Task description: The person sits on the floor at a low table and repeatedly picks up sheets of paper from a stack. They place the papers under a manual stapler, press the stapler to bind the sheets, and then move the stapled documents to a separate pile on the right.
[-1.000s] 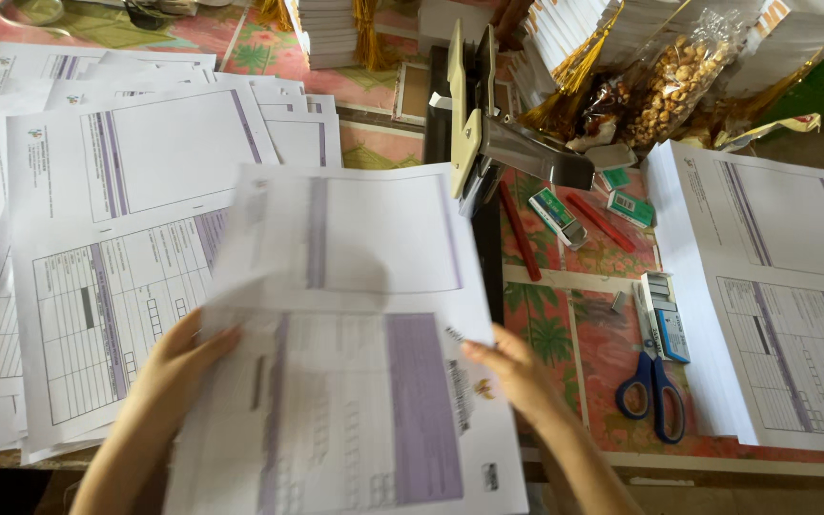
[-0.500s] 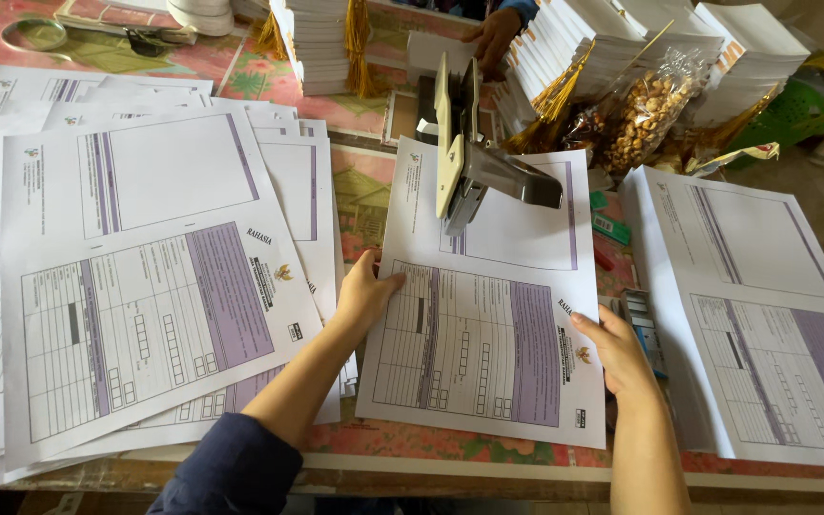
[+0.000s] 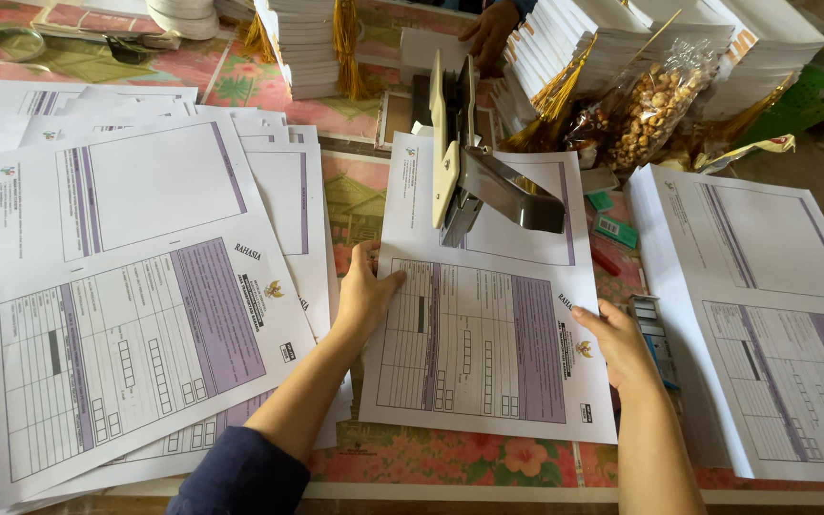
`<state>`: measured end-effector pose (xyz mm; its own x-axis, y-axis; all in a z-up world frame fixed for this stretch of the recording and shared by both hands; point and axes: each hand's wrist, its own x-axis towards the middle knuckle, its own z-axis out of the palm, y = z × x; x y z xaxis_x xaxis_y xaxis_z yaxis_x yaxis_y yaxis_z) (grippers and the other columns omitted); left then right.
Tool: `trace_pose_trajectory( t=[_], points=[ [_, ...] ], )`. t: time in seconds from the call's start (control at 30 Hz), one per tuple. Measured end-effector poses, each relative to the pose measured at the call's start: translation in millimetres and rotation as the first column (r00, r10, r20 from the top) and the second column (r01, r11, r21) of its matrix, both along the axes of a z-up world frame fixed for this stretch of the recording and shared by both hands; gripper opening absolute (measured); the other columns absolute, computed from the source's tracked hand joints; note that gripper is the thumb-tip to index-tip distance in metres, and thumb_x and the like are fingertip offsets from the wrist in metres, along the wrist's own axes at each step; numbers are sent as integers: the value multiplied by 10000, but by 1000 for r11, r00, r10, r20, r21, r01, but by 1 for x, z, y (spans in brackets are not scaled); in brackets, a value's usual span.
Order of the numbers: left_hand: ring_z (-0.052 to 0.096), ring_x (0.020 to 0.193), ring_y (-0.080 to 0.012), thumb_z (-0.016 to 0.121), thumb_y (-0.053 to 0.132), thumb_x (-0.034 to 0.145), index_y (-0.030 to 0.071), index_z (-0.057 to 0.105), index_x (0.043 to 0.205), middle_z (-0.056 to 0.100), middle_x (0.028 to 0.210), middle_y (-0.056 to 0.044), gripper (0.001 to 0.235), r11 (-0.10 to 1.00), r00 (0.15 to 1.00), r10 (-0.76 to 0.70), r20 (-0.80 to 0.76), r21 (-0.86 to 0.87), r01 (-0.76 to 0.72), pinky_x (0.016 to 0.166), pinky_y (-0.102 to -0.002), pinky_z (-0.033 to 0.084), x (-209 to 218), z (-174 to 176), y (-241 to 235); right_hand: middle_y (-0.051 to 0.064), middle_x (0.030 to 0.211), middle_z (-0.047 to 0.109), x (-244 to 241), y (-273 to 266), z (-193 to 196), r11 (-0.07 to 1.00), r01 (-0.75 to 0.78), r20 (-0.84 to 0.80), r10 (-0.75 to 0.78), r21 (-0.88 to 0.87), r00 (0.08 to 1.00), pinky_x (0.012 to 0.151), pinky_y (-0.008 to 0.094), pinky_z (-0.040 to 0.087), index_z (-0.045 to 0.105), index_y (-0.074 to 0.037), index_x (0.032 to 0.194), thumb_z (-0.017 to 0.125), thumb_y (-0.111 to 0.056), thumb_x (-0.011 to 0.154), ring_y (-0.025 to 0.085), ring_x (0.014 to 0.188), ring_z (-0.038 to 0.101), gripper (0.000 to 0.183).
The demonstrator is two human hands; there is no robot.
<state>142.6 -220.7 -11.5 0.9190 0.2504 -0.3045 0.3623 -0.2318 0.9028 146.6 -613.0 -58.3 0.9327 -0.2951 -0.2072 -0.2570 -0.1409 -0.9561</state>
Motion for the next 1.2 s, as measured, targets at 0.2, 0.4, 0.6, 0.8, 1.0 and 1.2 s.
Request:
trace_pose_trajectory(
  t=[0.2, 0.4, 0.6, 0.8, 1.0, 1.2],
  points=[
    [620, 1097, -314, 659, 201, 815, 291, 408, 1351, 692, 1072, -107, 599, 1000, 1000, -22, 18, -1, 22, 936, -446, 481, -12, 26, -2, 105, 801, 648, -8, 22, 18, 1000, -4, -7, 4, 11, 1000, 573, 372, 548, 674, -84, 1064, 743, -156, 800, 196, 647, 631, 282],
    [654, 1030, -243, 663, 253, 809, 344, 610, 1144, 714, 1003, -60, 352, 999, 998, -36, 51, 16, 35, 879, -372, 512, 0, -5, 1, 89, 761, 641, -14, 30, 31, 999, -7, 2, 7, 40, 1000, 544, 362, 550, 671, -83, 1036, 737, -148, 802, 188, 607, 637, 252],
    [658, 1023, -236, 673, 279, 787, 337, 657, 1103, 719, 999, -70, 322, 999, 997, -38, 65, 21, 37, 864, -371, 519, 3, -10, 2, 90, 773, 645, -14, 27, 29, 999, -5, -5, 5, 33, 1000, 538, 368, 550, 663, -73, 1046, 743, -145, 796, 201, 607, 642, 273],
    [631, 1081, -280, 655, 271, 793, 309, 649, 1112, 704, 1060, -106, 322, 999, 997, -48, 53, 7, 47, 911, -393, 500, -6, 12, 2, 126, 948, 662, -16, 17, 47, 917, 12, 49, 9, -398, 999, 720, 442, 521, 647, -108, 1149, 704, -267, 857, 306, 844, 638, 337],
    [494, 596, -152, 566, 225, 773, 267, 613, 1019, 633, 920, -14, 255, 998, 998, -54, -23, 41, 55, 638, -315, 402, -11, 33, -3, 70, 1064, 651, -31, 132, 227, 763, 106, 465, 272, -637, 842, 832, 324, 472, 601, -83, 1176, 536, -241, 1005, 208, 974, 613, 242],
    [575, 859, -192, 581, 263, 770, 275, 621, 1029, 655, 881, -23, 262, 995, 999, -50, 9, 87, 49, 744, -330, 424, -6, 16, -4, 47, 985, 675, 11, 232, 313, 795, -195, 510, 534, -575, 674, 793, 269, 520, 593, -93, 1117, 370, -386, 996, 142, 903, 651, 387]
  ],
)
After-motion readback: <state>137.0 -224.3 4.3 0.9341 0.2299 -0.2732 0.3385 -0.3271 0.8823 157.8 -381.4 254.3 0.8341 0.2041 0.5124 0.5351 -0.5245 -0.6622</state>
